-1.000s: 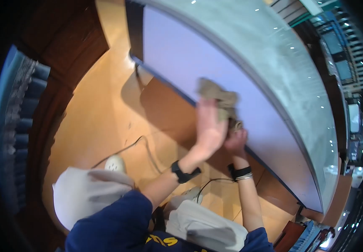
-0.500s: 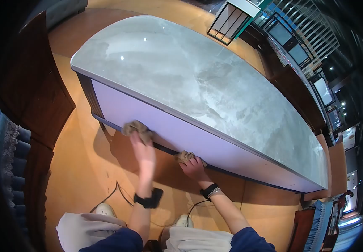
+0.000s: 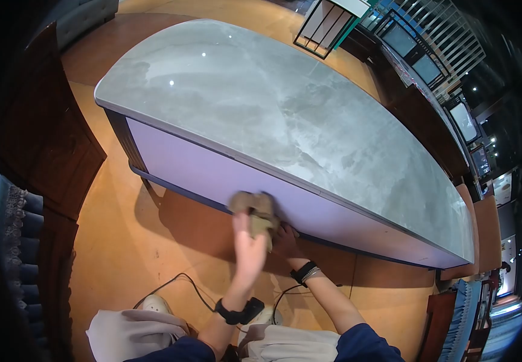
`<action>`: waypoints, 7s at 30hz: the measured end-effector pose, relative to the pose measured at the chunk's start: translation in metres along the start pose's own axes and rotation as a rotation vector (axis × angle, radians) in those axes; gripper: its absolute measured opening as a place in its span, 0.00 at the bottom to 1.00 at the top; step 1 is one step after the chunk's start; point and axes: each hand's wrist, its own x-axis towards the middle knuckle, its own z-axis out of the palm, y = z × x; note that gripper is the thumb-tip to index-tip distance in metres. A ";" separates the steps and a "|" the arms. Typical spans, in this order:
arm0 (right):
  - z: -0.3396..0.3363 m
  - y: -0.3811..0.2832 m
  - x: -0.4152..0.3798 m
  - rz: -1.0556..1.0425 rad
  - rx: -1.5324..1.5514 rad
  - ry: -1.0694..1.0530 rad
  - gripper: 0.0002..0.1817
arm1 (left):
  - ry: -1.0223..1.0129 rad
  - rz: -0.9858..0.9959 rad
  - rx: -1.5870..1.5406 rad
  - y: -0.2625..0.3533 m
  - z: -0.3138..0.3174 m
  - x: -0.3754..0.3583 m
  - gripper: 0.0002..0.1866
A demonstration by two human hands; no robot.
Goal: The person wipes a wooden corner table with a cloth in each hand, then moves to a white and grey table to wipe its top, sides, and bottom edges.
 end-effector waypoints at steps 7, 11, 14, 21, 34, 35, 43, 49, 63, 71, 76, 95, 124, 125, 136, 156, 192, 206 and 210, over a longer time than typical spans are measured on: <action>-0.016 -0.006 0.022 -0.019 -0.181 0.082 0.04 | 0.580 0.191 0.116 0.029 -0.084 0.106 0.29; -0.012 -0.007 0.020 0.010 -0.197 0.072 0.03 | 0.622 0.296 0.210 0.052 -0.086 0.122 0.29; -0.008 -0.009 0.021 0.010 -0.185 0.096 0.04 | 0.536 0.336 0.456 0.042 -0.067 0.100 0.31; -0.014 -0.009 0.019 0.013 -0.151 0.050 0.12 | 0.228 0.456 0.526 0.056 -0.006 0.039 0.25; -0.012 -0.012 0.022 0.035 -0.155 0.066 0.06 | 0.505 0.868 0.273 0.104 -0.030 0.071 0.20; -0.011 -0.012 0.022 0.045 -0.160 0.067 0.05 | 0.468 0.904 0.283 0.109 -0.032 0.081 0.19; -0.017 -0.018 0.032 0.117 -0.074 0.108 0.09 | -0.037 0.984 0.629 0.133 0.022 0.059 0.21; -0.010 -0.017 0.015 0.075 -0.180 0.013 0.14 | -0.087 1.176 0.779 0.134 0.072 0.033 0.19; -0.119 -0.044 0.113 0.207 0.200 0.327 0.22 | -0.251 1.283 0.979 0.161 -0.116 0.165 0.18; -0.219 -0.020 0.189 0.379 0.354 0.822 0.24 | 0.260 0.966 1.090 0.167 -0.218 0.229 0.19; -0.172 -0.019 0.262 0.330 -0.080 0.491 0.21 | 0.222 1.031 1.190 0.169 -0.178 0.223 0.16; -0.310 0.123 -0.020 0.890 0.062 0.064 0.23 | 0.151 1.120 1.054 0.168 -0.120 0.194 0.16; -0.249 0.014 0.268 0.268 0.332 -0.230 0.25 | 0.204 1.114 0.995 0.161 -0.117 0.202 0.07; -0.247 0.004 0.274 0.264 0.347 -0.231 0.25 | 0.203 1.106 1.010 0.161 -0.116 0.202 0.07; -0.188 -0.017 0.254 0.154 0.022 0.425 0.23 | 0.356 1.402 0.762 0.153 -0.123 0.207 0.10; -0.162 -0.025 0.258 0.231 -0.209 0.621 0.20 | 0.208 0.544 0.382 0.118 -0.301 0.336 0.19; -0.153 -0.024 0.261 0.252 -0.250 0.691 0.16 | 0.314 -0.199 -0.571 -0.010 -0.290 0.332 0.13; -0.150 -0.023 0.260 0.239 -0.234 0.703 0.15 | 0.623 0.338 -0.515 0.114 -0.233 0.273 0.19; -0.149 -0.024 0.259 0.244 -0.227 0.702 0.15 | 0.615 0.419 -0.414 0.099 -0.240 0.285 0.19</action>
